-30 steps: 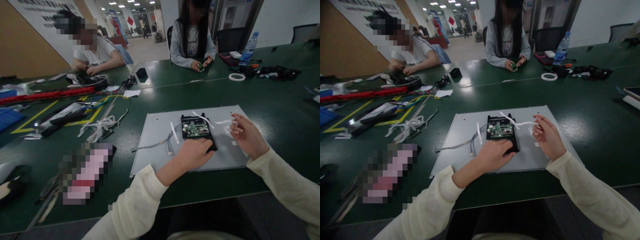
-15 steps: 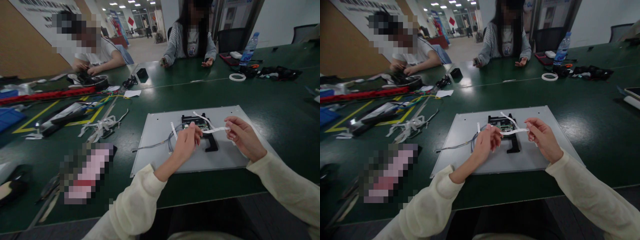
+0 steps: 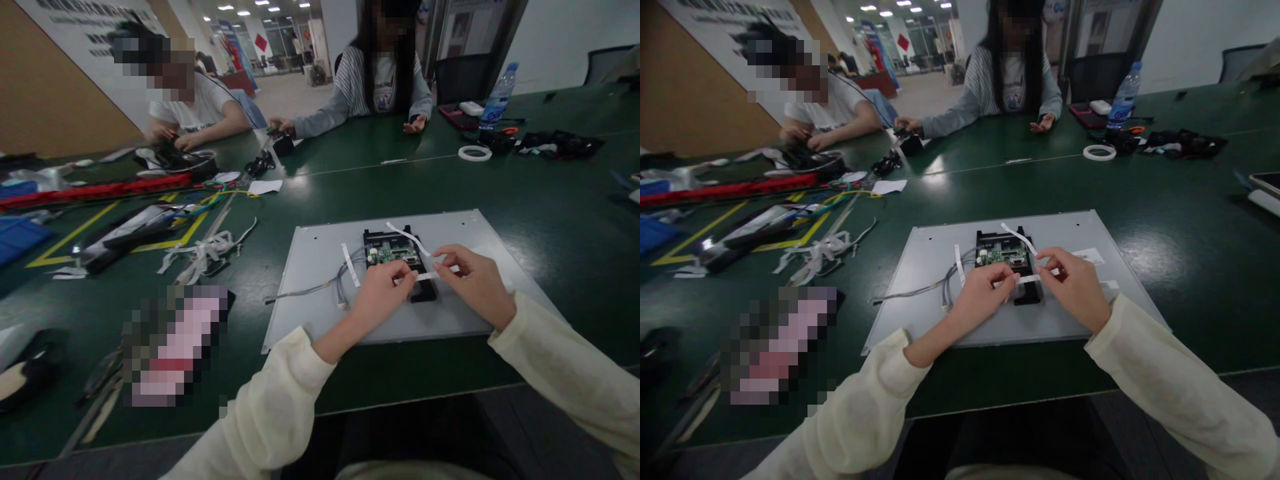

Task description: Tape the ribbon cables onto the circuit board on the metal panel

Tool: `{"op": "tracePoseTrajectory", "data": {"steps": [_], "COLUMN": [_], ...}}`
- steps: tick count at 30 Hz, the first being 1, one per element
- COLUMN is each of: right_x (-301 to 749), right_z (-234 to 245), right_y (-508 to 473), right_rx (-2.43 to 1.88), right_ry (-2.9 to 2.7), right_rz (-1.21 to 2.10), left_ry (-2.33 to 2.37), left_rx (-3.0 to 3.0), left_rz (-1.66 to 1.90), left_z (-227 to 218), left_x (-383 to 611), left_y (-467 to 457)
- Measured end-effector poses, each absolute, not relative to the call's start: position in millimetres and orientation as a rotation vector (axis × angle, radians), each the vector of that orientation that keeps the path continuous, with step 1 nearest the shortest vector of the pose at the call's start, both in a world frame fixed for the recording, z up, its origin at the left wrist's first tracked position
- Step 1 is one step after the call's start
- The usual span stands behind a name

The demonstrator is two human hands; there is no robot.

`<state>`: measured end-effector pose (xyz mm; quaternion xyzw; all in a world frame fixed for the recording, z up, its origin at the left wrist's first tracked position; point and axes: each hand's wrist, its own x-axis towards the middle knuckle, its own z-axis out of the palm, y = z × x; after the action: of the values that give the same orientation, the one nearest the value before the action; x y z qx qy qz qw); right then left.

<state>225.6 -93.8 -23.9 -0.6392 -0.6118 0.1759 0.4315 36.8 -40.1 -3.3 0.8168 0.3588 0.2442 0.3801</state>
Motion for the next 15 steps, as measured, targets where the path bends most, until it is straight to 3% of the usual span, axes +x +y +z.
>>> {"op": "tracePoseTrajectory", "data": {"steps": [15], "right_x": [225.3], "right_z": [-26.4], "right_y": [-91.0], "right_rx": [-1.692], "right_ry": [-1.744], "right_rz": [0.162], "left_ry": [1.186], "left_rx": [2.589], "left_rz": [0.390], "left_z": [-8.1], "left_x": [42.2], "left_y": [-43.5]}}
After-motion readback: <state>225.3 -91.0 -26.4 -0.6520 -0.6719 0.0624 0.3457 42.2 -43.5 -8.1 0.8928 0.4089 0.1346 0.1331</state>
